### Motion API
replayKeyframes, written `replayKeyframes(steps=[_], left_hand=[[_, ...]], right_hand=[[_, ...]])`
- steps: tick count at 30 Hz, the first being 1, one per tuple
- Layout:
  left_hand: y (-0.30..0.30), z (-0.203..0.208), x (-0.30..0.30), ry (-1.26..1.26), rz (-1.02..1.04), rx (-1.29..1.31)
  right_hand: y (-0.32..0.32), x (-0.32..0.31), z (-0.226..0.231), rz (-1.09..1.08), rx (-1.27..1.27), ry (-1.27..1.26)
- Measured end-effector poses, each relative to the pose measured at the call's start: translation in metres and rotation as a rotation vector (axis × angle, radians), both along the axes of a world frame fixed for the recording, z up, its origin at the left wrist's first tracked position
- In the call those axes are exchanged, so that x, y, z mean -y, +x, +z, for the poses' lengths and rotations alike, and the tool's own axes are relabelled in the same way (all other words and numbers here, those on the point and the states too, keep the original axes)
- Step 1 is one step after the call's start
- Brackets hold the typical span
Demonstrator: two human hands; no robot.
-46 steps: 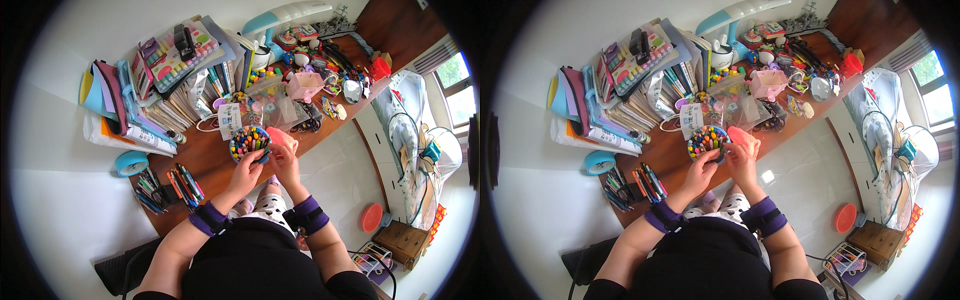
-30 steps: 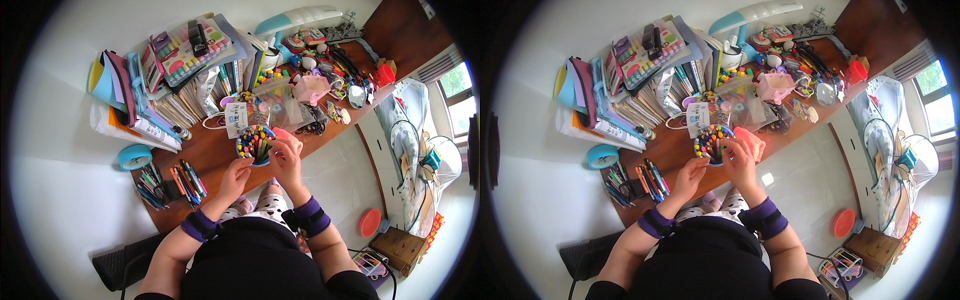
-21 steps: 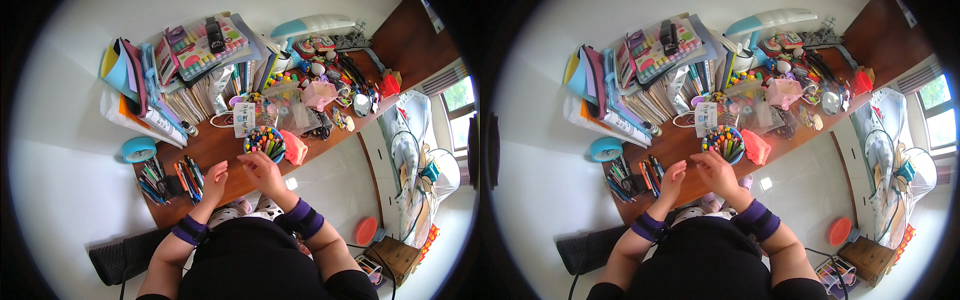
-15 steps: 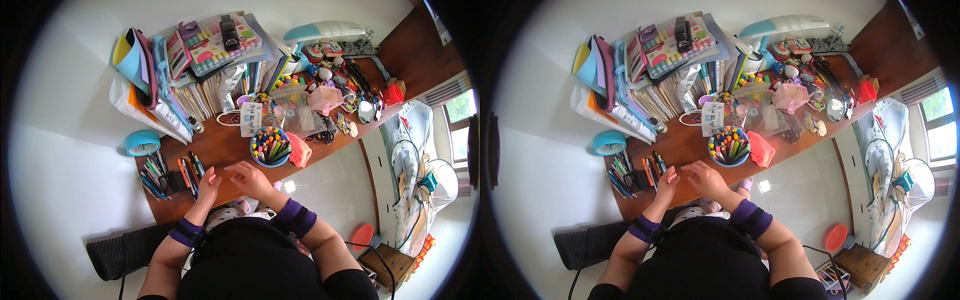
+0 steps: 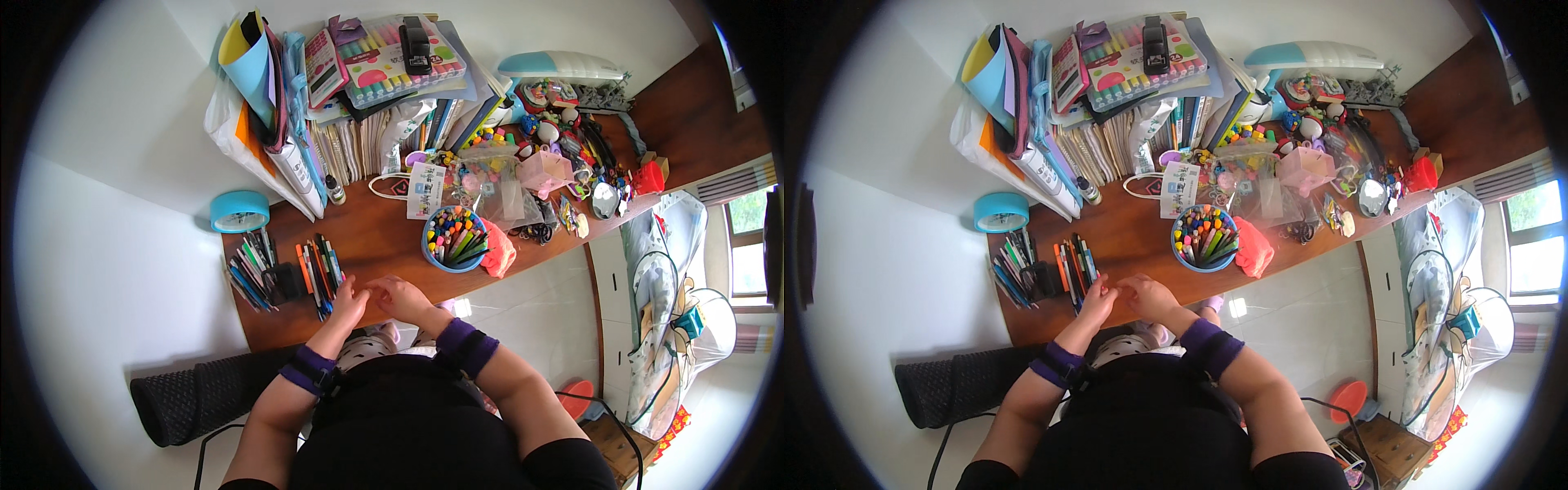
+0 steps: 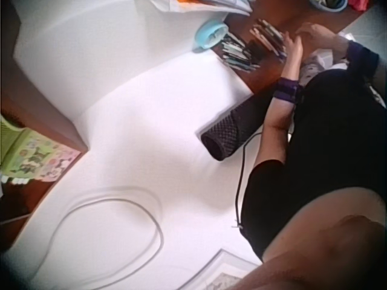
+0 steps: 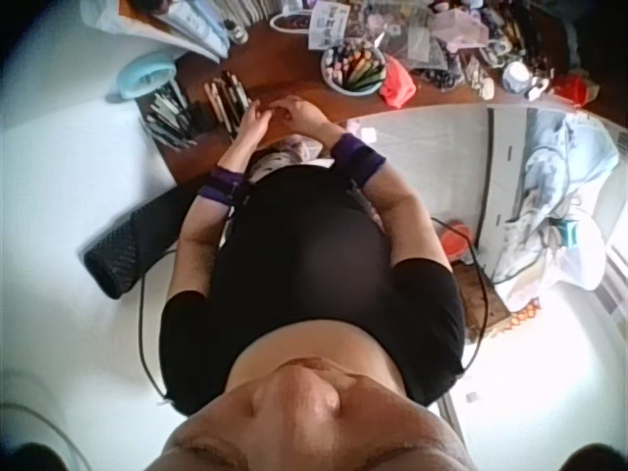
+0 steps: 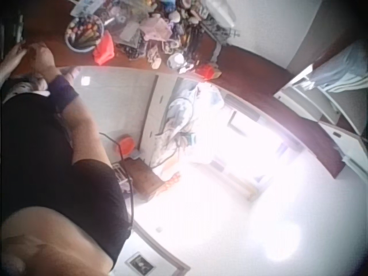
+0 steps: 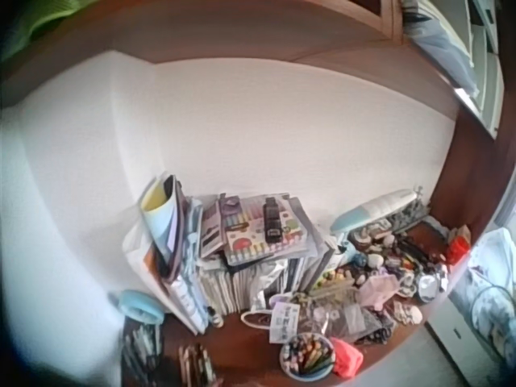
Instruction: The person sits on the floor and organizes a collection of markers. They pick up markers from a blue bowl, remove the caps, and place the uncapped markers into a black holder on the table.
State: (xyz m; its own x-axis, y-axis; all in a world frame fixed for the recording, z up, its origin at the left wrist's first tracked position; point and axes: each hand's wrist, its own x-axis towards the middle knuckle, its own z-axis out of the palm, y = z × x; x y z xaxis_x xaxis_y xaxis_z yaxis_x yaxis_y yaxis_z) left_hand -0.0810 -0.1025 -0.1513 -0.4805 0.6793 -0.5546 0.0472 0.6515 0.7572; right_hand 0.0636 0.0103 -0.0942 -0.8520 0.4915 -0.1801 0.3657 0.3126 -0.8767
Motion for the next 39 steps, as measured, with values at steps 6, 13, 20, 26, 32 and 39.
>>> replayKeyframes(steps=[6, 13, 20, 26, 32, 39], left_hand=[[0.005, 0.0, -0.002, 0.067, 0.024, -0.022], [0.002, 0.0, -0.005, 0.101, -0.036, -0.238], [0.0, -0.006, -0.016, 0.105, 0.044, -0.045], [0.002, -0.022, -0.021, 0.178, 0.181, 0.218], [0.006, 0.003, -0.029, 0.156, 0.2, 0.208], [0.007, 0.055, -0.039, 0.298, 0.065, 0.212]], right_hand=[[0.001, -0.001, -0.01, -0.028, 0.03, -0.037], [-0.001, 0.0, -0.035, -0.064, 0.044, 0.012], [-0.027, 0.001, -0.029, -0.107, 0.06, -0.095], [-0.038, 0.004, -0.059, -0.145, 0.026, -0.246], [-0.032, 0.004, -0.057, -0.281, -0.008, -0.377], [-0.016, -0.005, -0.003, -0.396, -0.187, -0.172]])
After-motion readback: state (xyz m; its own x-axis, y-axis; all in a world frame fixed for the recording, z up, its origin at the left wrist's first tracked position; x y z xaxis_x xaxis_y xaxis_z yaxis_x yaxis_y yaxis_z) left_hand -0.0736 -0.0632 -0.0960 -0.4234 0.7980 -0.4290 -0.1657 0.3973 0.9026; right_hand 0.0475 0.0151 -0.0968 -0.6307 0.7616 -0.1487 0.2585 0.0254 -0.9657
